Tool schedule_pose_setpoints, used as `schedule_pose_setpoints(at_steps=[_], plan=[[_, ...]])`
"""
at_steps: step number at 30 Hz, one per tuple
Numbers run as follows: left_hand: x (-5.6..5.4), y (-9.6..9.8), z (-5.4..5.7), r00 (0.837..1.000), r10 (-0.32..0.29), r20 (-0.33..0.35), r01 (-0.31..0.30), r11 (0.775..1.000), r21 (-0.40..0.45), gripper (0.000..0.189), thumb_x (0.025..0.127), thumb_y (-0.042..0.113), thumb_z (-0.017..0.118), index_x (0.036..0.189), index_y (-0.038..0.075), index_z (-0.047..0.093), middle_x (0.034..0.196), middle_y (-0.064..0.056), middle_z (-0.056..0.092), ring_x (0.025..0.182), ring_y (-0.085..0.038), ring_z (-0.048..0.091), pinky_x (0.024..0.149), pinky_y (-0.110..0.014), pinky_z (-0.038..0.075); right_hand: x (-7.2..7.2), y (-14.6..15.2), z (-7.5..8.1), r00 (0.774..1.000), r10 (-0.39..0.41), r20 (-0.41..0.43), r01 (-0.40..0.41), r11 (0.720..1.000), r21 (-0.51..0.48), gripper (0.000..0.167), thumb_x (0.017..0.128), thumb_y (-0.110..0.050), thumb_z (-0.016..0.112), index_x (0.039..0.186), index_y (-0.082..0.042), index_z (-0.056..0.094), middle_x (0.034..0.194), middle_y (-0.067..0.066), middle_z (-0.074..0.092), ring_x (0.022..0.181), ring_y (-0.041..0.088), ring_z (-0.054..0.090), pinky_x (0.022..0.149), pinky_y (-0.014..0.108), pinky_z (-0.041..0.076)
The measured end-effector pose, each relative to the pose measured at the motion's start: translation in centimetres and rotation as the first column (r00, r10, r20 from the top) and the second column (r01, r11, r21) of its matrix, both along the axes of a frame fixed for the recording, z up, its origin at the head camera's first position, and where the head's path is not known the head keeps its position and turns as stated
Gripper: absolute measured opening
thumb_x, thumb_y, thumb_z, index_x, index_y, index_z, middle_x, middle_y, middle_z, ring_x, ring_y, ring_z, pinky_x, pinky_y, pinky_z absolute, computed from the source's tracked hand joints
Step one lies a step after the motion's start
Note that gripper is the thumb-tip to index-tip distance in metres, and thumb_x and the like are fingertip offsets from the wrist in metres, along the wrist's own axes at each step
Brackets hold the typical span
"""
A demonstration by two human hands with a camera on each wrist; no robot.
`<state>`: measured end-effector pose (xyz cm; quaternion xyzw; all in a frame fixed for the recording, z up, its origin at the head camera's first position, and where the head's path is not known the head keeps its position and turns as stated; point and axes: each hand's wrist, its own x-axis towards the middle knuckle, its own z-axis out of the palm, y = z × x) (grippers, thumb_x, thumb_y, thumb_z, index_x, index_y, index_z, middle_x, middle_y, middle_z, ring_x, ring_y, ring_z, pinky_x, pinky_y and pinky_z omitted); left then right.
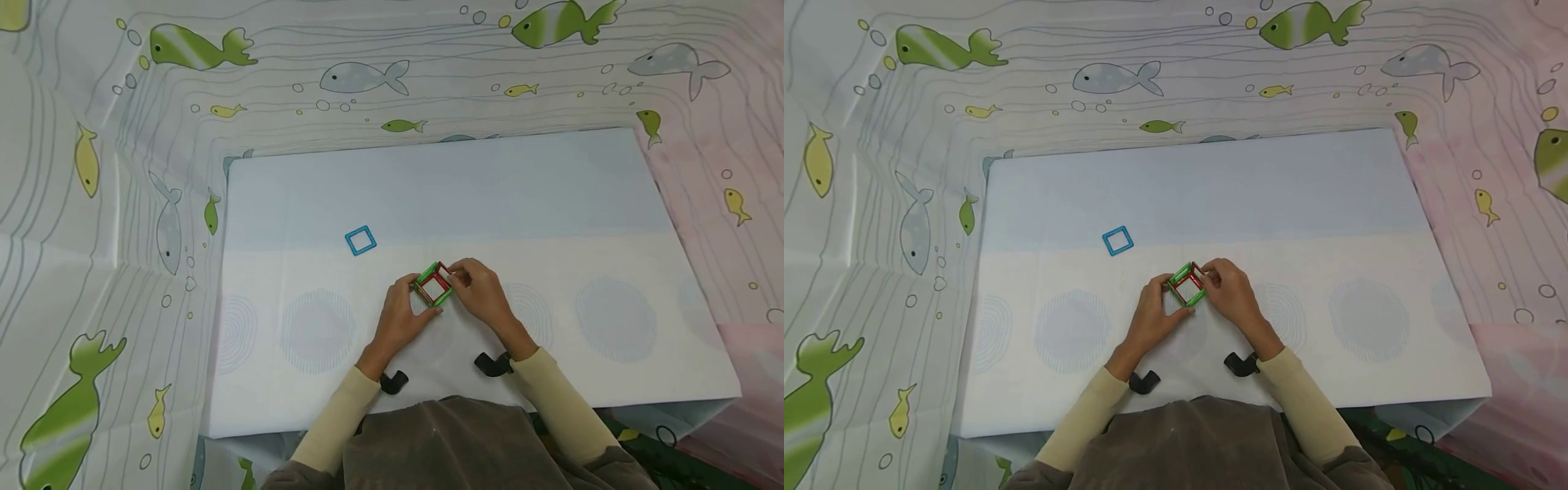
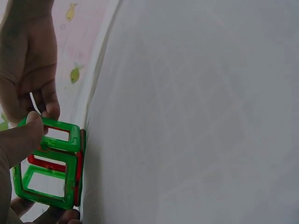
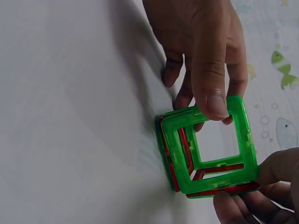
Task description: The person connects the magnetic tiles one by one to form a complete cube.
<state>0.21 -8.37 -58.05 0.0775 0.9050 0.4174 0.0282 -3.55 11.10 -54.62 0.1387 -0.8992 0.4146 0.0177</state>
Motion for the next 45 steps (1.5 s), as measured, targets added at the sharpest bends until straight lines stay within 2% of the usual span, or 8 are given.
schedule_pose_setpoints(at_steps=[8, 28, 37, 42, 45], plan=[[-0.1, 0.0, -0.2, 1.0, -0.004, -0.013, 0.004, 1.0, 0.014, 0.078, 0.082, 0.035, 0.084, 0.141, 0.01, 0.039, 0.133, -0.007, 0.055, 0.114, -0.022, 0.053, 0.093, -0.038, 0.048, 0.0, -0.1, 0.2, 0.997, 0.003, 0.073, -0.003, 1.0, -0.005, 0.016, 0.094, -0.007, 0.066, 0.109, -0.001, 0.066, 0.09, 0.012, 0.069, 0.08, 0.024, 0.066, 0.071, 0.04, 0.054], [0.0, 0.0, 0.0, 0.999, -0.01, -0.034, 0.01, 1.0, 0.025, 0.076, 0.084, 0.034, 0.082, 0.142, 0.007, 0.04, 0.133, -0.009, 0.055, 0.117, -0.025, 0.052, 0.094, -0.041, 0.048, -0.2, 0.1, 0.3, 0.989, 0.05, 0.137, -0.048, 0.999, -0.023, 0.017, 0.098, -0.013, 0.063, 0.112, -0.003, 0.062, 0.094, 0.013, 0.068, 0.086, 0.026, 0.067, 0.079, 0.043, 0.057], [0.0, 0.0, -0.1, 0.999, -0.01, -0.041, 0.01, 1.0, 0.014, 0.075, 0.085, 0.034, 0.081, 0.143, 0.008, 0.04, 0.131, -0.008, 0.056, 0.112, -0.023, 0.052, 0.084, -0.036, 0.047, -0.1, 0.3, 0.5, 0.981, 0.063, 0.185, -0.058, 0.998, -0.029, 0.022, 0.1, -0.017, 0.062, 0.118, -0.005, 0.062, 0.103, 0.015, 0.068, 0.095, 0.03, 0.069, 0.083, 0.045, 0.058], [0.2, 0.1, 0.1, 0.999, -0.002, -0.035, 0.002, 1.0, 0.017, 0.077, 0.085, 0.033, 0.08, 0.145, 0.008, 0.039, 0.132, -0.009, 0.057, 0.113, -0.024, 0.053, 0.085, -0.035, 0.049, 0.2, 0.8, 0.2, 0.969, 0.075, 0.236, -0.066, 0.997, -0.045, 0.031, 0.101, -0.023, 0.061, 0.126, -0.005, 0.06, 0.112, 0.016, 0.067, 0.102, 0.031, 0.068, 0.086, 0.046, 0.057], [0.3, 0.2, 0.2, 0.999, -0.003, -0.036, 0.004, 1.0, 0.016, 0.078, 0.087, 0.033, 0.079, 0.147, 0.007, 0.038, 0.132, -0.01, 0.058, 0.113, -0.024, 0.054, 0.086, -0.035, 0.05, 0.5, 1.3, -0.3, 0.958, 0.112, 0.264, -0.096, 0.993, -0.074, 0.04, 0.099, -0.024, 0.065, 0.133, -0.005, 0.056, 0.12, 0.016, 0.065, 0.108, 0.031, 0.066, 0.089, 0.045, 0.056]])
